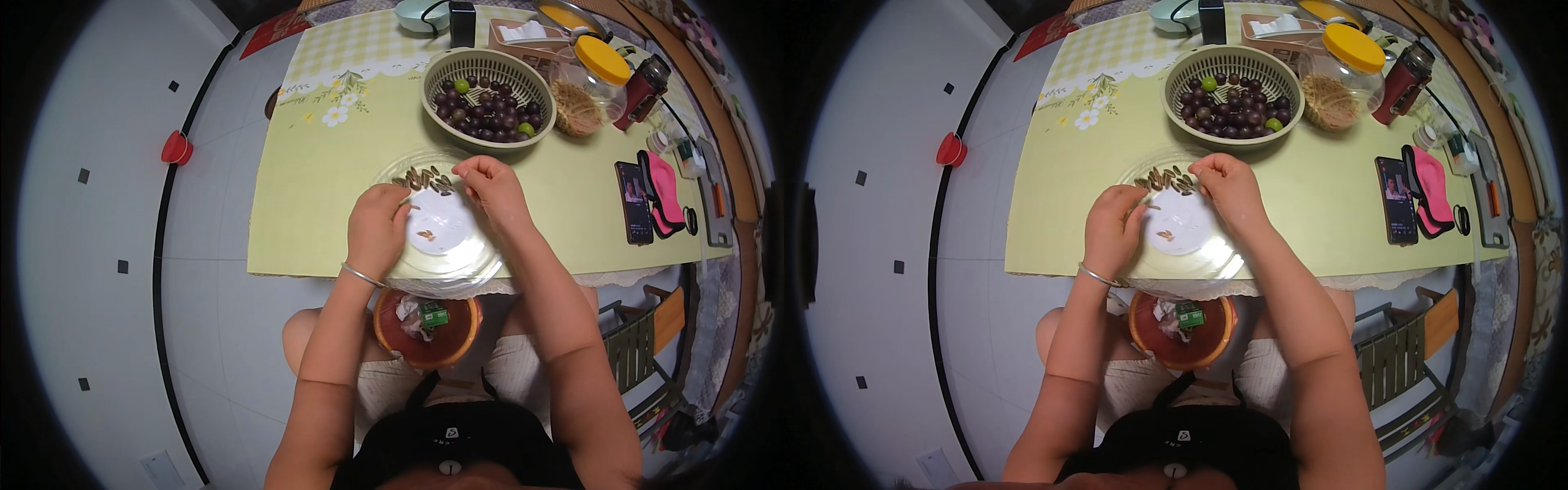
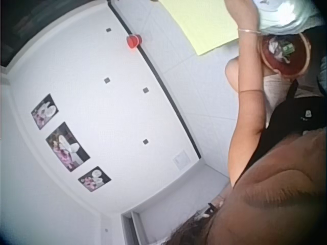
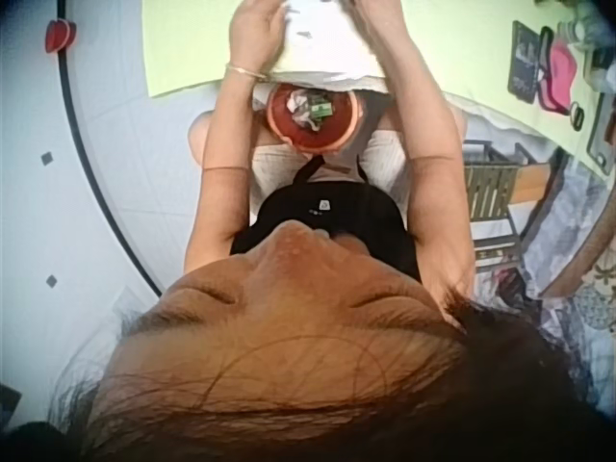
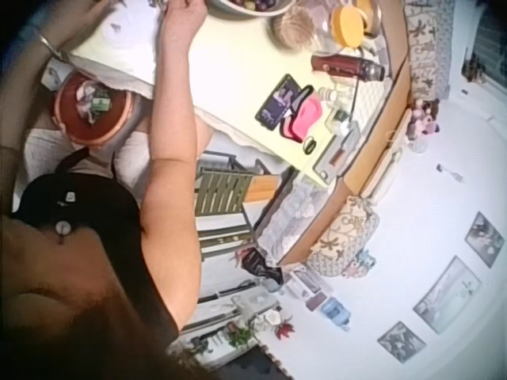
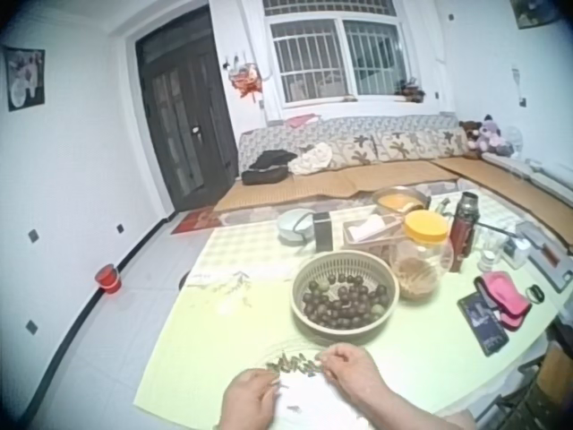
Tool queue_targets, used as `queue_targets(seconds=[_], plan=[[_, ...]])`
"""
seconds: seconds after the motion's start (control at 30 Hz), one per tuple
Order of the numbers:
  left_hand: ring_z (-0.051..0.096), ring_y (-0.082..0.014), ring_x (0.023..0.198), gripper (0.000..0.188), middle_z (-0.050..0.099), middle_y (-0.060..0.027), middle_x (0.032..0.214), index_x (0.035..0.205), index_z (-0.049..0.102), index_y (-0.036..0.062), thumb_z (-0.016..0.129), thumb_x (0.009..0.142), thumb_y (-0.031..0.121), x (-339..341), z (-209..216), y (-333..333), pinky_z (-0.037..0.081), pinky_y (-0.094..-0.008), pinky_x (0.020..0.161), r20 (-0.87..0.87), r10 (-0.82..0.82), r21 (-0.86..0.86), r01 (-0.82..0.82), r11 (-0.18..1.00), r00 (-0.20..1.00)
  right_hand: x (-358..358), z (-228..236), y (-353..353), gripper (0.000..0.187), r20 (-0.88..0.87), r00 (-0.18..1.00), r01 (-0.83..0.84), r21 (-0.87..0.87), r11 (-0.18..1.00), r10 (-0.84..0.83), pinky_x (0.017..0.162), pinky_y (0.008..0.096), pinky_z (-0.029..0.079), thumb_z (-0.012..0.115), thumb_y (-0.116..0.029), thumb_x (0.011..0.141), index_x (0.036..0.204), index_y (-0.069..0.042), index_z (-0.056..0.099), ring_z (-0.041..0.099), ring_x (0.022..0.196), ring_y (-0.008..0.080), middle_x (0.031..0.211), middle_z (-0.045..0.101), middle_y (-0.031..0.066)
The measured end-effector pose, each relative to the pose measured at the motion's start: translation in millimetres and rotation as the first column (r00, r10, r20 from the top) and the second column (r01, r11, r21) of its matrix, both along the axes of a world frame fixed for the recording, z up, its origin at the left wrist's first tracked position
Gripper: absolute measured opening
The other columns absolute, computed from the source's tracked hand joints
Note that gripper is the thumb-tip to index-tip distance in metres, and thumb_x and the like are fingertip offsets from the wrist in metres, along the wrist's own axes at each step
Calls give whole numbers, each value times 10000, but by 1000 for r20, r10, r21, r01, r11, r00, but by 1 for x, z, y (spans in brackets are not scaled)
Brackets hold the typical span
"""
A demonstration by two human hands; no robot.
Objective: The person sits on the floor and peels sunflower seeds by hand. They pick up seeds from a plate, remove the shells, and place the kernels into a small bowl while discarding the shells.
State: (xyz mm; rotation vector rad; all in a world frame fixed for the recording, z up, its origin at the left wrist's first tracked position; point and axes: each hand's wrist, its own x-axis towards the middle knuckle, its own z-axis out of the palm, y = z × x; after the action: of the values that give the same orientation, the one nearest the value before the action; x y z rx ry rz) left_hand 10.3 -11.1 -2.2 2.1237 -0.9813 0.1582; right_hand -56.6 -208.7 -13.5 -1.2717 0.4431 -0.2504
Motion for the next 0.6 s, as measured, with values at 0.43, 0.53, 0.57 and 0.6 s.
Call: queue_targets(seconds=[0.43, 0.53, 0.57, 0.6], plan=[[629, -328, 811, 153, 669, -135, 880, 946, 682, 24, 647, 811, 87, -5, 1, 0, 509, -400, 734, 60, -41, 253, 24, 967, 997, -1, -2, 17, 170, -191, 981, -188, -874, 449, 38, 650, 404, 503, 647, -201, 833, 984, -129, 681, 640, 700, 299, 759, 666, 130], [628, -321, 800, 161, 664, -127, 883, 943, 687, 31, 671, 791, 82, -5, -3, -1, 512, -391, 722, 87, -12, 217, -7, 976, 996, 0, -11, 23, 140, -160, 985, -171, -926, 338, 61, 647, 432, 509, 621, -198, 839, 946, -120, 665, 647, 706, 320, 757, 668, 128], [628, -318, 796, 167, 663, -123, 884, 943, 688, 34, 679, 783, 80, -4, -5, -1, 513, -388, 719, 99, 1, 194, -21, 981, 995, 1, -11, 26, 125, -169, 984, -180, -934, 308, 63, 642, 441, 510, 609, -189, 839, 923, -109, 657, 649, 703, 328, 751, 669, 127], [629, -315, 795, 171, 662, -119, 886, 943, 690, 35, 684, 777, 77, -4, -6, -2, 515, -386, 719, 107, -4, 174, -15, 985, 994, 1, -11, 28, 114, -179, 982, -189, -942, 278, 64, 637, 451, 511, 596, -179, 839, 900, -99, 650, 652, 700, 336, 745, 669, 125]])
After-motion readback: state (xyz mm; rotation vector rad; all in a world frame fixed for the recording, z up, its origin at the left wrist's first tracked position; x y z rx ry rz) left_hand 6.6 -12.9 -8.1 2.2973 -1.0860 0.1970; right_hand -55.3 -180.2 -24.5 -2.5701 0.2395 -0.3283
